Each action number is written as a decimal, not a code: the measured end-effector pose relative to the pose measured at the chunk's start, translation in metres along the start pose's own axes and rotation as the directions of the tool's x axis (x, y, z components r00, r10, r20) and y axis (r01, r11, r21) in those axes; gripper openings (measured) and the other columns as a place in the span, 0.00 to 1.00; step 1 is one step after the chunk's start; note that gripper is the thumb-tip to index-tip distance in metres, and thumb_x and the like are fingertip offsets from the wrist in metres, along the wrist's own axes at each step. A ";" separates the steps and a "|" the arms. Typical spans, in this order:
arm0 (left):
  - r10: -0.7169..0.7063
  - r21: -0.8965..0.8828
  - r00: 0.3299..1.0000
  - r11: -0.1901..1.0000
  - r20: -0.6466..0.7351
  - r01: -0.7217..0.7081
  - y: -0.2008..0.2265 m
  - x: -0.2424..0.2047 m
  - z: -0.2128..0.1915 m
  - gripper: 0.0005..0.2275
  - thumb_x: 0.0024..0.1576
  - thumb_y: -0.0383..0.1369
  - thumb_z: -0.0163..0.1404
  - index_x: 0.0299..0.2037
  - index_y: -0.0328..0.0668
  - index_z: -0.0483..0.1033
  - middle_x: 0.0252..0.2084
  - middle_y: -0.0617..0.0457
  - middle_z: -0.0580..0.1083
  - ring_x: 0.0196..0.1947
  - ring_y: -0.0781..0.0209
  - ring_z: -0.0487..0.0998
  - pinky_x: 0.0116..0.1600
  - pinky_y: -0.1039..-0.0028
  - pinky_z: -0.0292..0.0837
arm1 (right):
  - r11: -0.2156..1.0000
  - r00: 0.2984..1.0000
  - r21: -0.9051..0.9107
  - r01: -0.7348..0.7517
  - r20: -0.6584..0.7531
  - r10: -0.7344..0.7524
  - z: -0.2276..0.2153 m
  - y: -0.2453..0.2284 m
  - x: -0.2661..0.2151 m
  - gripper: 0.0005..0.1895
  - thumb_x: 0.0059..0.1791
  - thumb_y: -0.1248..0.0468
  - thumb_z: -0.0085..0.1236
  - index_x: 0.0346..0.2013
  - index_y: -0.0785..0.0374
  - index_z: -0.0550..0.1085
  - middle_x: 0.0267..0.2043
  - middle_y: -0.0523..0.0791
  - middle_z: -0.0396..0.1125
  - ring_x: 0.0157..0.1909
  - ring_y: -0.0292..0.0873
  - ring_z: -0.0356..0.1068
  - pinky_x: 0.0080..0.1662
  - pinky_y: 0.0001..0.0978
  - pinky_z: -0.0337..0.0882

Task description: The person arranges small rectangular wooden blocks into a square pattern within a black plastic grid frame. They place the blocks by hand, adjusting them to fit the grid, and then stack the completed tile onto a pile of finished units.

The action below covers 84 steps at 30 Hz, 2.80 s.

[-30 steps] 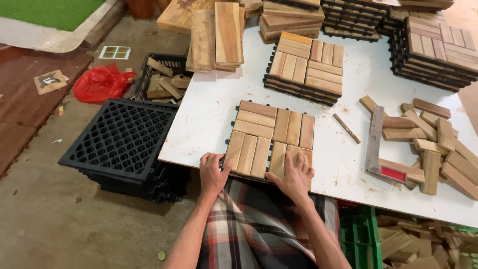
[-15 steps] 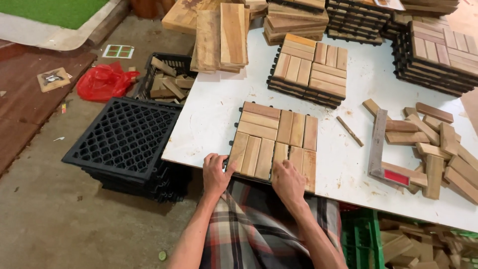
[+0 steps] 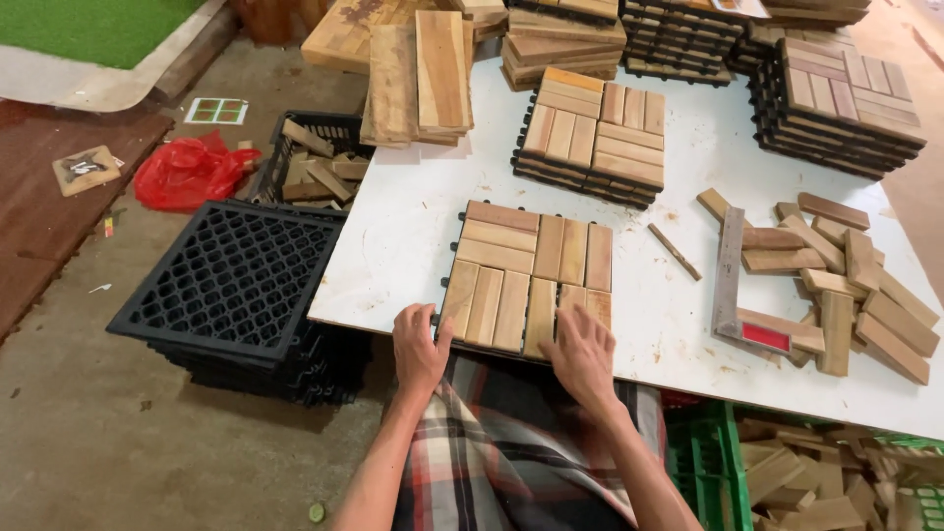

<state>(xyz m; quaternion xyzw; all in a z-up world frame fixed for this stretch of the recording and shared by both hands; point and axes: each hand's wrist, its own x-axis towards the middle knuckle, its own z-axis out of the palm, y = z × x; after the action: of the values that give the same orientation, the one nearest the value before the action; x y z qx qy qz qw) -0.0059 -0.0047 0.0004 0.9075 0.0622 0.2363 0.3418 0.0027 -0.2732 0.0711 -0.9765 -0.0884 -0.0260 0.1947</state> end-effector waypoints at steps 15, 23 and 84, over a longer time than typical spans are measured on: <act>0.354 0.157 0.914 0.909 0.199 -0.386 0.126 -0.047 0.048 0.30 0.61 0.54 0.46 0.56 0.27 0.72 0.73 0.34 0.57 0.74 0.39 0.52 0.71 0.45 0.46 | 0.950 0.948 -0.059 -0.306 -0.114 0.298 0.027 0.071 -0.005 0.52 0.44 0.29 0.56 0.65 0.70 0.66 0.64 0.56 0.57 0.62 0.63 0.63 0.58 0.53 0.67; 0.214 -0.188 0.922 0.969 0.323 -0.159 0.155 -0.063 0.083 0.21 0.53 0.39 0.53 0.55 0.40 0.74 0.64 0.36 0.66 0.71 0.37 0.59 0.65 0.41 0.50 | 0.850 0.892 0.432 -0.303 -0.186 0.413 0.056 0.097 -0.003 0.42 0.37 0.54 0.75 0.59 0.73 0.70 0.57 0.59 0.60 0.51 0.61 0.72 0.51 0.45 0.75; -0.204 -0.152 0.864 0.941 0.460 0.303 0.160 -0.006 0.067 0.34 0.45 0.51 0.56 0.59 0.38 0.67 0.59 0.40 0.67 0.50 0.35 0.79 0.54 0.51 0.80 | 0.429 0.809 0.734 -0.527 0.278 0.519 0.016 0.063 0.000 0.29 0.40 0.54 0.72 0.52 0.65 0.79 0.45 0.54 0.73 0.44 0.51 0.75 0.43 0.48 0.76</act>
<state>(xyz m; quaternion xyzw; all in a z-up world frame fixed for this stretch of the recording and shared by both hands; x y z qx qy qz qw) 0.0125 -0.1670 0.0580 0.8776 0.0769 -0.0155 0.4729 0.0142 -0.3241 0.0326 -0.7681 0.2150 0.0814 0.5977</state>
